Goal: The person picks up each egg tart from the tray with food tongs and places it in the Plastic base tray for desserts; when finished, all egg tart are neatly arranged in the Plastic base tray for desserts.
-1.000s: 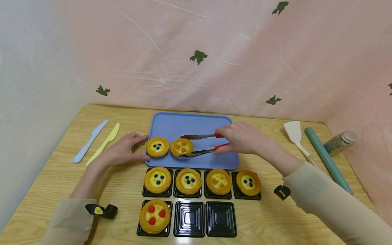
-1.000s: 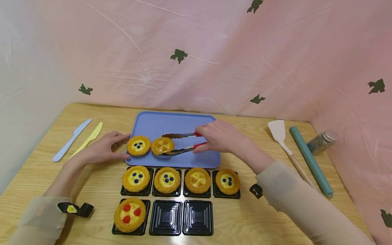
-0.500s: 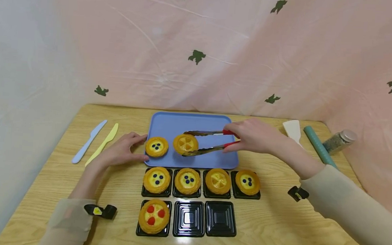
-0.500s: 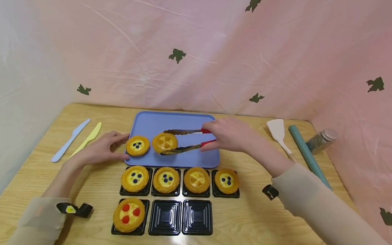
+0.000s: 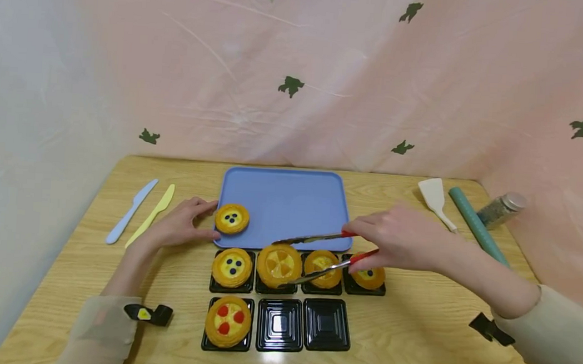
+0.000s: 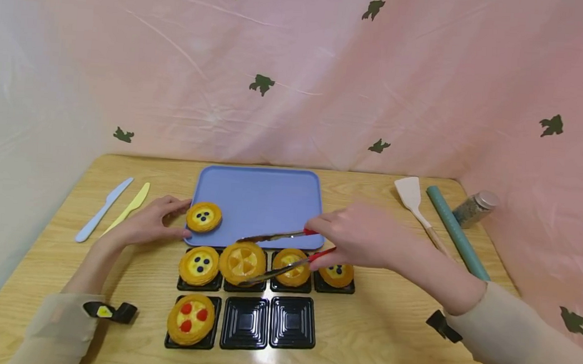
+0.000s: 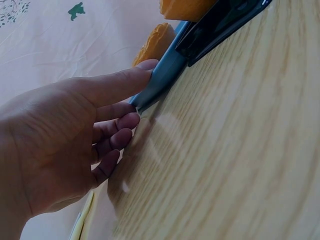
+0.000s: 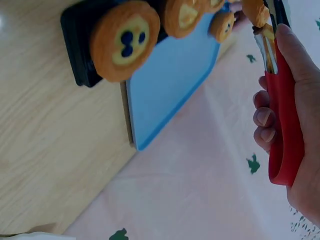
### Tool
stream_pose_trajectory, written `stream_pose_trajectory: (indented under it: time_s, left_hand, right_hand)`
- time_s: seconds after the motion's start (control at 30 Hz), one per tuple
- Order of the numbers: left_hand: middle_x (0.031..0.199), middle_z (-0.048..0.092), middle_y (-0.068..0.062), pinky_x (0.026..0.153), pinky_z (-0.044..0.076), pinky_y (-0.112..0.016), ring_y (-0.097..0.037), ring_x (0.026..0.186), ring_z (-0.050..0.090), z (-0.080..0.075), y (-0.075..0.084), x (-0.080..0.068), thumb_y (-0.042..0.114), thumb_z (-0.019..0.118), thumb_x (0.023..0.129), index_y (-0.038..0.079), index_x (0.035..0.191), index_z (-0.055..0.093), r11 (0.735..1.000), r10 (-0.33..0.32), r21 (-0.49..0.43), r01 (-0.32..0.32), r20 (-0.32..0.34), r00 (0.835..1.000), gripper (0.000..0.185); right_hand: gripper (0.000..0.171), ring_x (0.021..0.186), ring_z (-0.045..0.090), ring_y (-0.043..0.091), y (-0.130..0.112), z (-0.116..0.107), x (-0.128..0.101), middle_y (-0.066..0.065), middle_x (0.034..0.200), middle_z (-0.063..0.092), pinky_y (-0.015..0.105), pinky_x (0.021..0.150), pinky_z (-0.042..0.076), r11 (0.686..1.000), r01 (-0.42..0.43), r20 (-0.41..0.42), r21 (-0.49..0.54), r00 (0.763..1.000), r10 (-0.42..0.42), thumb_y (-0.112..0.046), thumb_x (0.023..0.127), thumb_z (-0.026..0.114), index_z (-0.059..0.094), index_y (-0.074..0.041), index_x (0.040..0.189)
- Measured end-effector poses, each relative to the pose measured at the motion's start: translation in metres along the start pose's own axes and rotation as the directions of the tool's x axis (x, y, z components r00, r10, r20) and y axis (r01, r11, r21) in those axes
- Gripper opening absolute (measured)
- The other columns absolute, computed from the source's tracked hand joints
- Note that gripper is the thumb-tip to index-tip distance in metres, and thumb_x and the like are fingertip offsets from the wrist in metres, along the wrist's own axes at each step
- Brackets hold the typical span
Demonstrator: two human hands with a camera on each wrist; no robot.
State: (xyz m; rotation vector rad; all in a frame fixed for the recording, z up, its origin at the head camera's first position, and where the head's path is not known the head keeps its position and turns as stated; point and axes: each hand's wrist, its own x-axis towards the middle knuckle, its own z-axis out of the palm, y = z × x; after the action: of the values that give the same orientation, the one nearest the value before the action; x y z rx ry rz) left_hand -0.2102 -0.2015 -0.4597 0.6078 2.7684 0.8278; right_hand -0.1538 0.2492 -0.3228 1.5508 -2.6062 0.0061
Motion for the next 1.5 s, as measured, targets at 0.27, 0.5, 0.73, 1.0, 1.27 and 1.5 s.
stream_pose_trajectory:
  time_s: [0.27, 0.5, 0.73, 1.0, 1.27, 1.5]
  left_hand:
    - [0.133, 0.058, -0.02, 0.106, 0.045, -0.058, -0.037, 0.123, 0.054, 0.001, -0.001, -0.002, 0.043, 0.081, 0.087, 0.003, 0.155, 0.044, 1.0, 0.002, -0.005, -0.002, -0.01, 1.0, 0.087]
    - [0.132, 0.058, -0.02, 0.105, 0.045, -0.056, -0.036, 0.122, 0.054, 0.0, -0.001, -0.001, 0.044, 0.08, 0.088, 0.003, 0.156, 0.043, 1.0, -0.003, -0.005, 0.003, 0.004, 1.0, 0.087]
    - [0.134, 0.057, -0.021, 0.107, 0.045, -0.057, -0.037, 0.124, 0.053, 0.0, -0.001, 0.0, 0.044, 0.08, 0.088, 0.003, 0.156, 0.043, 1.0, -0.004, 0.002, 0.004, 0.004, 1.0, 0.088]
    - [0.133, 0.057, -0.02, 0.106, 0.045, -0.057, -0.036, 0.123, 0.054, 0.0, -0.002, 0.0, 0.046, 0.079, 0.088, 0.002, 0.155, 0.043, 1.0, 0.0, 0.003, 0.0, 0.008, 1.0, 0.088]
    - [0.134, 0.057, -0.021, 0.108, 0.044, -0.058, -0.037, 0.125, 0.053, -0.001, -0.002, 0.001, 0.046, 0.079, 0.088, 0.002, 0.156, 0.042, 1.0, -0.001, -0.001, 0.001, 0.009, 1.0, 0.088]
    - [0.134, 0.057, -0.021, 0.108, 0.044, -0.058, -0.037, 0.125, 0.053, 0.0, -0.002, 0.001, 0.046, 0.079, 0.088, 0.002, 0.156, 0.042, 1.0, -0.001, -0.003, 0.001, 0.009, 1.0, 0.088]
  right_hand:
    - [0.06, 0.074, 0.071, 0.003, -0.024, 0.012, -0.017, -0.009, 0.106, 0.079, 0.023, 0.063, 0.057, 0.998, 0.051, 0.014, 0.035, 0.999, -0.051, -0.069, 0.09, 0.062, 0.069, -0.017, 0.119]
    - [0.057, 0.071, 0.066, -0.001, -0.032, 0.025, -0.024, -0.011, 0.102, 0.077, 0.019, 0.058, 0.052, 0.996, 0.078, 0.03, 0.049, 0.996, -0.08, -0.068, 0.091, 0.062, 0.069, -0.018, 0.118]
    - [0.054, 0.071, 0.063, -0.002, -0.037, 0.035, -0.024, -0.011, 0.096, 0.075, 0.019, 0.058, 0.05, 0.995, 0.058, 0.066, 0.085, 0.996, -0.064, -0.065, 0.089, 0.068, 0.068, -0.019, 0.116]
    - [0.052, 0.071, 0.06, -0.003, -0.038, 0.041, -0.023, -0.014, 0.09, 0.071, 0.018, 0.057, 0.049, 0.993, 0.076, 0.049, 0.094, 0.996, -0.081, -0.062, 0.086, 0.073, 0.068, -0.019, 0.114]
    - [0.052, 0.069, 0.058, -0.003, -0.038, 0.044, -0.022, -0.013, 0.09, 0.071, 0.017, 0.055, 0.046, 0.994, 0.077, 0.078, 0.08, 0.994, -0.083, -0.063, 0.087, 0.071, 0.067, -0.019, 0.113]
    - [0.051, 0.069, 0.059, -0.003, -0.039, 0.044, -0.022, -0.012, 0.09, 0.072, 0.017, 0.055, 0.046, 0.994, 0.068, 0.103, 0.089, 0.992, -0.077, -0.063, 0.088, 0.07, 0.068, -0.018, 0.113]
